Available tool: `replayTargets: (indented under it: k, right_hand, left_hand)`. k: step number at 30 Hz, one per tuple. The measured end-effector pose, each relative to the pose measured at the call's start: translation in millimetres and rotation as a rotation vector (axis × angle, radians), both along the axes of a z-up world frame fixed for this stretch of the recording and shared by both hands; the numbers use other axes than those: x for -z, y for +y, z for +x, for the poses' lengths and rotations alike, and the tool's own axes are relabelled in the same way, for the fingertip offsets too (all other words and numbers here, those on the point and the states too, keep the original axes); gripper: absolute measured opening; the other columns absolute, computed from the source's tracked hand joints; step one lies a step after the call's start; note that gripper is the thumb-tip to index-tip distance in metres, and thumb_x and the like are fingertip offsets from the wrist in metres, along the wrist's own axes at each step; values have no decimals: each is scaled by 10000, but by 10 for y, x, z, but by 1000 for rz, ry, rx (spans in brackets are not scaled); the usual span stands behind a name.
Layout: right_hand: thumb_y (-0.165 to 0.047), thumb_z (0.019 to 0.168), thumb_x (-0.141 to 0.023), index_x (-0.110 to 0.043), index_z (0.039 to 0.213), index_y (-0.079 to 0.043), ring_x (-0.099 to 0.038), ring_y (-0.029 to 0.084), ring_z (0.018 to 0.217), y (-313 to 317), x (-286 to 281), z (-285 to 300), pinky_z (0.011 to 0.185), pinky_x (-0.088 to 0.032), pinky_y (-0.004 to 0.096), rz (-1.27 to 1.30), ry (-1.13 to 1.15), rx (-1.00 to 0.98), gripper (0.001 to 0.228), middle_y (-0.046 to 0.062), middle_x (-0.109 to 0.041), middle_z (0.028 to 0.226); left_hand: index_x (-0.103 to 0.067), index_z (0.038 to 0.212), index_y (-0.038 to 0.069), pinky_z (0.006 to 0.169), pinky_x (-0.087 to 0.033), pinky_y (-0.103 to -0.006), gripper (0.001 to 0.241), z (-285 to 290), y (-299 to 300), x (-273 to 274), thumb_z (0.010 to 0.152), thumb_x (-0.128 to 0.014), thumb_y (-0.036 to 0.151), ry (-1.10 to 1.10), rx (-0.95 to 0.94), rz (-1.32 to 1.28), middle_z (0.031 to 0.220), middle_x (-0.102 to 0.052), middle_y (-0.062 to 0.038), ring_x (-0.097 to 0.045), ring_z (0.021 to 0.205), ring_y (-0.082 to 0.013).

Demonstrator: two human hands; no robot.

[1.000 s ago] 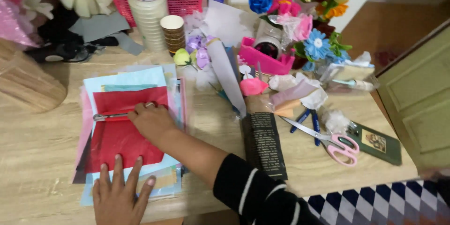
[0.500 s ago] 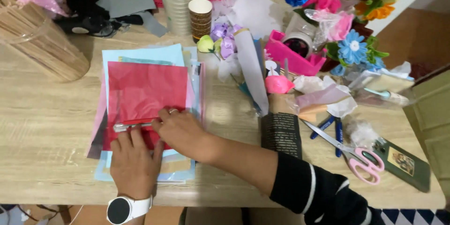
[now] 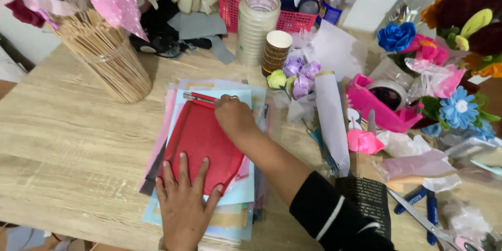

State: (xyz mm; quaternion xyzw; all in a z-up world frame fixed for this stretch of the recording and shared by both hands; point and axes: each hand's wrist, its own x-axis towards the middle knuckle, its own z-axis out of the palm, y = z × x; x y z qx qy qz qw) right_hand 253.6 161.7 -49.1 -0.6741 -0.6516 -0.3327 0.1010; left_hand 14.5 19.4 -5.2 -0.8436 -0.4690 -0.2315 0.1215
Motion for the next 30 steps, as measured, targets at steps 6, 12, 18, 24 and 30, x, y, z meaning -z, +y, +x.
replayTargets:
  k: [6,12,18,24,30]
  right_hand:
    - [-55,939,-393,-639,1315,-176,-628,463,988,-374,-1034,178,714,-538,611,-503,605,-135,466,162,-530,1019]
    - [-47,927,-602,-546,1454,-175,-616,438,752,-1473,-1534,-509,527,-499,510,-492,315,-364,546,184,-551,960]
    - [-75,935,-647,-506,1479,-138,-610,456,945,-1326,-1054,-500,549,-561,511,-684,319,-206,566,243,-562,1192]
    - [-314,1022,-563,-538,1462,-258,-625,424,1043,-1235,-1133,-436,726,-569,469,-802,326,-151,444,190,-559,1247]
    - [-121,986,-587,-478,1530,-233,-646,413,942,-1237,-1073,-462,573,-576,461,-773,249,-141,566,191,-584,1128]
  left_hand:
    - [-462,1506,411,1149,-297,-619,729,-24,47,135,840,-509,702,-60,21,-77,1667,-338,-68,-304,1504,-443]
    - [-474,1507,360,1163,-281,-627,709,-44,25,125,898,-433,720,-86,47,-65,1681,-323,-76,-256,1544,-419]
    - [-486,1475,384,1176,-113,-727,612,4,14,125,939,-386,663,-83,77,-13,1709,-250,-80,-163,1586,-352]
    - [-628,1347,259,1141,-304,-630,419,74,-211,-57,935,-565,298,5,503,74,1507,-500,-180,-429,1380,-468]
    - [-626,1388,161,1164,-283,-494,418,-310,-496,-52,1003,-563,310,-82,724,-188,1535,-502,-116,-406,1433,-342]
